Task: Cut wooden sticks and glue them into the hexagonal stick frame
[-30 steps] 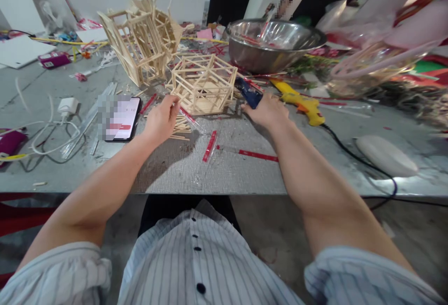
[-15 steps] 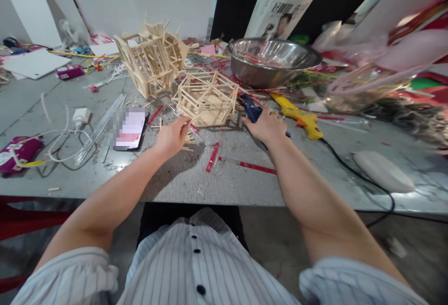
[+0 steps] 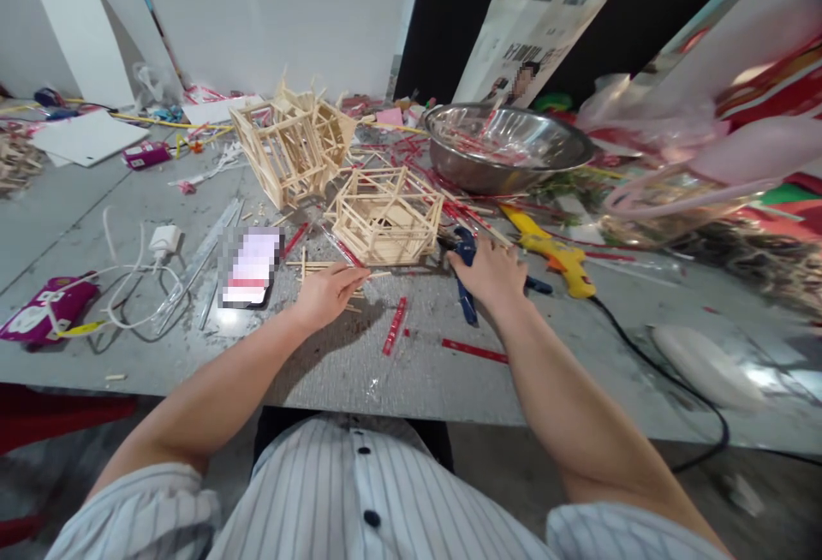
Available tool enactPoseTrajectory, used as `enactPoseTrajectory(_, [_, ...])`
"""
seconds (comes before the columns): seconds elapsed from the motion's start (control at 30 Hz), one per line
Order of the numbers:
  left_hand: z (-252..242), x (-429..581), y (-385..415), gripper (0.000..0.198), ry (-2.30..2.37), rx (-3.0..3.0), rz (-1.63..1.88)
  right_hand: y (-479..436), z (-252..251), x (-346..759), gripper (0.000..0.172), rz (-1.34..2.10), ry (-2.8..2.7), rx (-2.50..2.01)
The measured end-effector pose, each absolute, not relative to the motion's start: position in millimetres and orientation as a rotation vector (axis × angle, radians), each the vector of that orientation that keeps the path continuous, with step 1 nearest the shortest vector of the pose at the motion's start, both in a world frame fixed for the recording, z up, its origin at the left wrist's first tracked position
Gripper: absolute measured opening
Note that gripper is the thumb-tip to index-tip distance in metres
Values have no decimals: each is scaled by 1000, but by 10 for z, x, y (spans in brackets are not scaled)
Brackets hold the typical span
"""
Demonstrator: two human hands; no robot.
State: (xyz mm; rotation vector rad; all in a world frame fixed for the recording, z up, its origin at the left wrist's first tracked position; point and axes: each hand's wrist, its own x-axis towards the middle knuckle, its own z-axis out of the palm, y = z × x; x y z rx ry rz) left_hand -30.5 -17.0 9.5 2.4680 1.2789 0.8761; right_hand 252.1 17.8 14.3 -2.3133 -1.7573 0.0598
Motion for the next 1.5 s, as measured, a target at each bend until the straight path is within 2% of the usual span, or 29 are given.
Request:
enactPoseTrajectory(0.1, [110, -298, -185, 29, 1301, 2505, 800, 114, 173, 2505, 52, -52, -1841, -1945])
enactPoseTrajectory(0.3, [153, -230, -237, 31, 1325, 2541, 651, -90, 161, 2238, 30, -9, -2086, -1215])
enactPoseTrajectory(0.47, [215, -169, -288, 30, 1291, 2563, 536, -160, 108, 2039, 23, -7, -2282, -867])
enactPoseTrajectory(0.63, [405, -120, -292, 27, 1279, 2610, 366, -174, 133, 2026, 22, -7, -2278, -817])
enactPoseTrajectory(0.8, [799, -106, -241, 25, 1341, 2674, 202, -122, 265, 2095, 17, 84, -2082, -884])
enactPoseTrajectory(0.93, [1136, -67, -143, 26, 1421, 2639, 234, 87, 541, 2184, 11, 180, -1962, -869])
enactPoseTrajectory(1.1, [1400, 43, 154, 27, 1611, 2521, 330, 550, 900, 2207, 13, 255, -2061, -961])
enactPoseTrajectory(1.3, [1404, 114, 524, 28, 1769, 2424, 218, 1029, 869, 2099, 17, 293, -2147, -1035])
enactPoseTrajectory(1.5, [1280, 142, 599, 33, 1763, 2405, 175, 1100, 722, 2025, 23, 262, -2146, -1132])
